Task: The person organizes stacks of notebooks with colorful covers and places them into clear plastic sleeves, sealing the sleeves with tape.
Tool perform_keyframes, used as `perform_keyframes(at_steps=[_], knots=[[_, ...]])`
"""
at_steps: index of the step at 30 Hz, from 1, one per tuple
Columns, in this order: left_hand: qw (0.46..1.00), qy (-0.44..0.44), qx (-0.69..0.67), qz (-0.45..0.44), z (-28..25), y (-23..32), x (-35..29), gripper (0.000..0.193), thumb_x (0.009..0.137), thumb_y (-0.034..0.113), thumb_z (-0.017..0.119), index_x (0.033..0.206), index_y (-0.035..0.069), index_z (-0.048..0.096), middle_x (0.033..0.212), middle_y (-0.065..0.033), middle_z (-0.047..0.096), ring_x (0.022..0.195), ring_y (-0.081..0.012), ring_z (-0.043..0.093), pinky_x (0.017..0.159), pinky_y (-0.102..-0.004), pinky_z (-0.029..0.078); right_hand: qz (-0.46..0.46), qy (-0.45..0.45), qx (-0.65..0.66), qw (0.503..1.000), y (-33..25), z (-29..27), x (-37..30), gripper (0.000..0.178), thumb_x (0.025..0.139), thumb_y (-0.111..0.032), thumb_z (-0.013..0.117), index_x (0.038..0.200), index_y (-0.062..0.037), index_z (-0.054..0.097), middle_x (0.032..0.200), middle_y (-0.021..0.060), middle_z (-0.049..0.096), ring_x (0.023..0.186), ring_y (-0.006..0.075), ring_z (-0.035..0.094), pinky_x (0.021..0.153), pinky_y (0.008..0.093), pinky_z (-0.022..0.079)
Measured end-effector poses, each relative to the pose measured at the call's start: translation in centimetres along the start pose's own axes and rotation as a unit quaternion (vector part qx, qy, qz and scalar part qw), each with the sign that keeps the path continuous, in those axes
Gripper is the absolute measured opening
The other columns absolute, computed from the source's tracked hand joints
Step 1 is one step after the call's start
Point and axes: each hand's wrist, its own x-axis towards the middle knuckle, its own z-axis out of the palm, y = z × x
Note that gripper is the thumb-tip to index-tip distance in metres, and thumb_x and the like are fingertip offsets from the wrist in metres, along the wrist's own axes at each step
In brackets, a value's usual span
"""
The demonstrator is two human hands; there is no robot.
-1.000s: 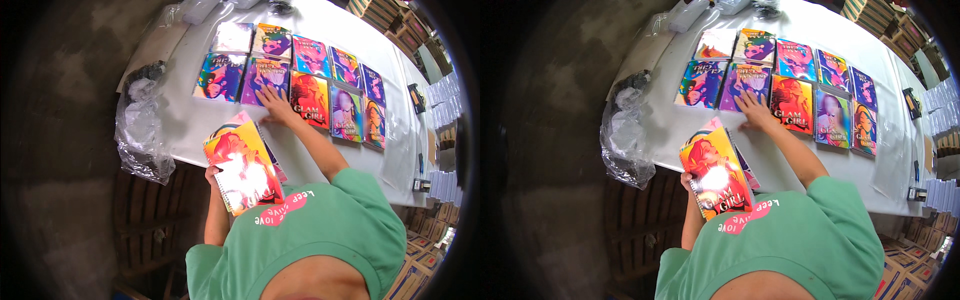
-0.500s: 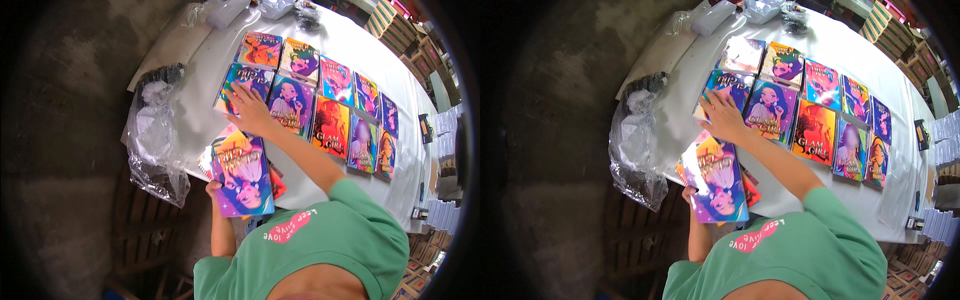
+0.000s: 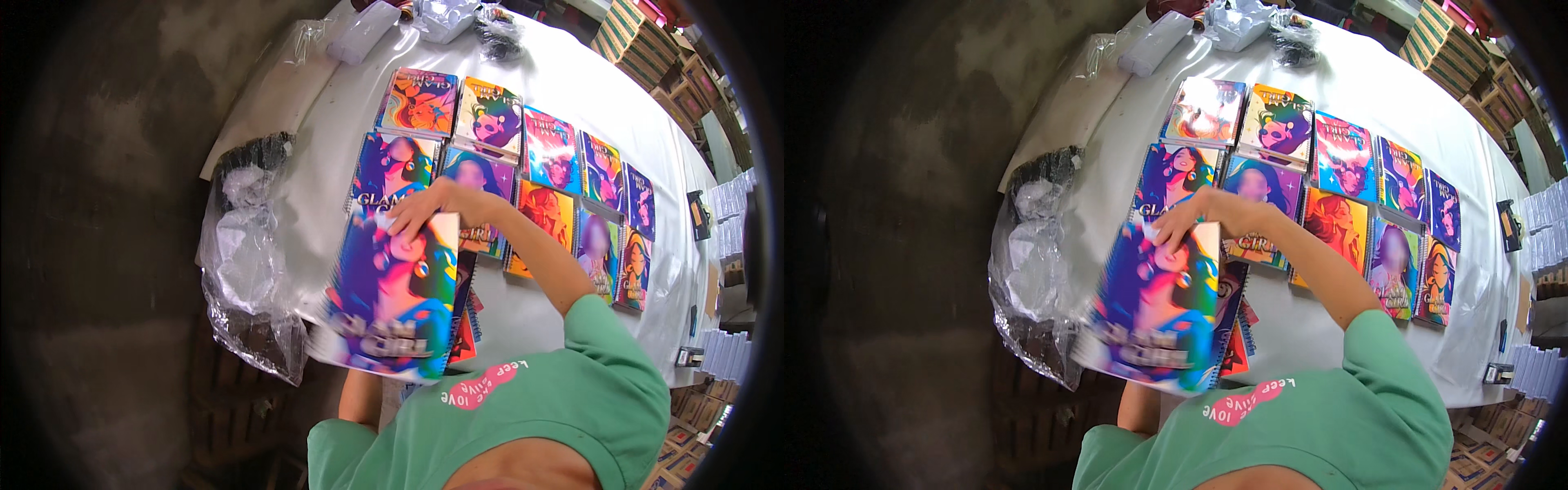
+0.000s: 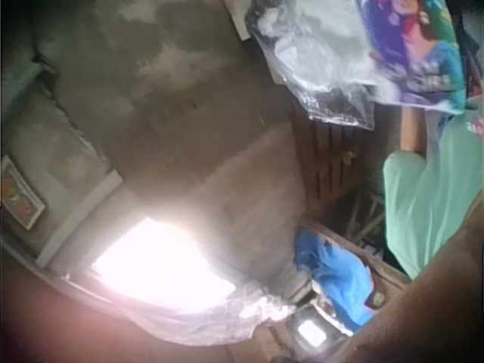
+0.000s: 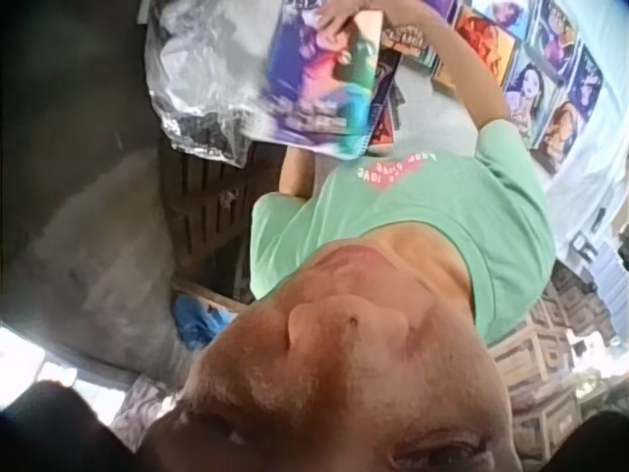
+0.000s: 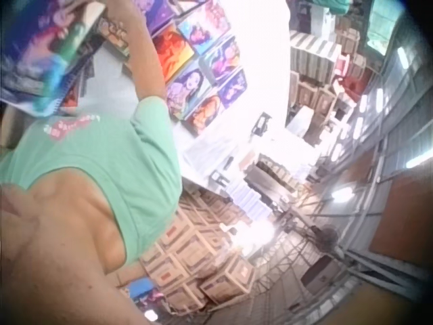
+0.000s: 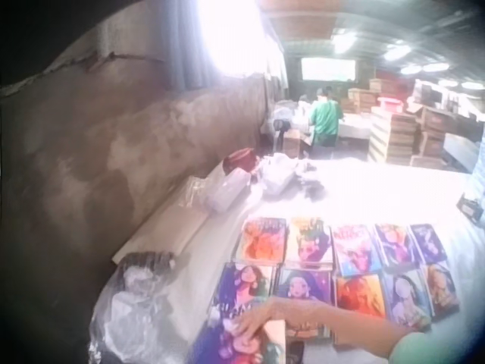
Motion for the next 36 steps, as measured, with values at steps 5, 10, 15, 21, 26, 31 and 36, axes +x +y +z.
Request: perform_keyframes(at_steps=[5, 10, 15, 21, 26, 31, 36], knots=[[1.0, -0.006, -0.016, 0.001, 1.4, -1.0, 1.5, 0.092, 0.055, 0.023, 0.059, 0.14, 0.006, 0.029, 0.138, -0.0182, 0.036, 0.124, -0.0352, 0.039, 0.102, -0.0468, 0.034, 0.179, 0.218, -0.368, 0.886, 10.1, -7.4, 2.1, 0.042, 0.086, -0.019, 0.058, 0.126, -0.0053, 0.051, 0.132, 0.0166, 0.048, 0.117, 0.0305, 0.05, 0.097, 0.0366, 0.041], [1.0, 0.018, 0.01, 0.017, 1.5, -1.3, 1.1, 0.083, 0.057, 0.023, 0.059, 0.135, 0.005, 0.036, 0.131, -0.0175, 0.046, 0.12, -0.0316, 0.046, 0.101, -0.045, 0.037, 0.174, 0.235, -0.71, 0.641, 20.2, -9.1, -1.5, 0.039, 0.089, -0.022, 0.05, 0.123, -0.0031, 0.047, 0.117, 0.0203, 0.056, 0.103, 0.0308, 0.059, 0.079, 0.0387, 0.051], [0.995, 0.007, 0.076, 0.067, -0.6, 2.0, 3.1, 0.078, 0.059, 0.022, 0.059, 0.132, 0.004, 0.039, 0.128, -0.0165, 0.048, 0.117, -0.0299, 0.048, 0.1, -0.0436, 0.039, 0.14, 0.306, -0.614, 0.714, 12.0, -9.2, 1.7, 0.023, 0.08, -0.013, 0.052, 0.101, -0.0059, 0.055, 0.08, 0.0114, 0.063, 0.072, 0.0233, 0.065, 0.057, 0.0345, 0.054], [0.992, -0.01, 0.089, 0.084, -1.1, 1.9, 7.4, 0.071, 0.062, 0.022, 0.059, 0.129, 0.003, 0.042, 0.123, -0.0154, 0.051, 0.113, -0.0279, 0.051, 0.098, -0.042, 0.041, -0.01, 0.15, -0.59, 0.793, -3.5, 5.1, -1.3, 0.024, 0.076, -0.013, 0.06, 0.1, -0.0105, 0.064, 0.101, 0.0043, 0.066, 0.087, 0.016, 0.065, 0.08, 0.0333, 0.053], [0.993, -0.022, 0.091, 0.079, -0.7, 0.3, 8.6, 0.066, 0.065, 0.022, 0.059, 0.126, 0.003, 0.044, 0.119, -0.0144, 0.054, 0.11, -0.0261, 0.053, 0.096, -0.0406, 0.042, 0.096, 0.277, -0.574, 0.765, 3.9, -5.0, -4.9, 0.039, 0.087, -0.036, 0.053, 0.108, -0.0031, 0.059, 0.114, 0.013, 0.059, 0.108, 0.0274, 0.055, 0.093, 0.0396, 0.042], [0.991, -0.038, 0.113, 0.062, -0.3, 0.2, 8.2, 0.061, 0.067, 0.022, 0.059, 0.123, 0.002, 0.046, 0.115, -0.0134, 0.057, 0.106, -0.0244, 0.055, 0.094, -0.0392, 0.044, 0.309, 0.225, -0.638, 0.668, 12.8, -8.8, -12.5, 0.05, 0.082, -0.03, 0.059, 0.12, 0.0007, 0.049, 0.122, 0.0187, 0.05, 0.117, 0.0299, 0.047, 0.099, 0.041, 0.038], [0.986, -0.068, 0.151, 0.032, -0.3, 0.7, 8.8, 0.056, 0.069, 0.021, 0.059, 0.12, 0.001, 0.048, 0.112, -0.0125, 0.059, 0.103, -0.0227, 0.057, 0.092, -0.0378, 0.045, 0.228, 0.354, -0.56, 0.713, 9.7, -8.6, -12.7, 0.035, 0.079, -0.004, 0.055, 0.113, -0.0059, 0.054, 0.092, 0.0154, 0.064, 0.082, 0.0306, 0.064, 0.075, 0.0333, 0.052]])
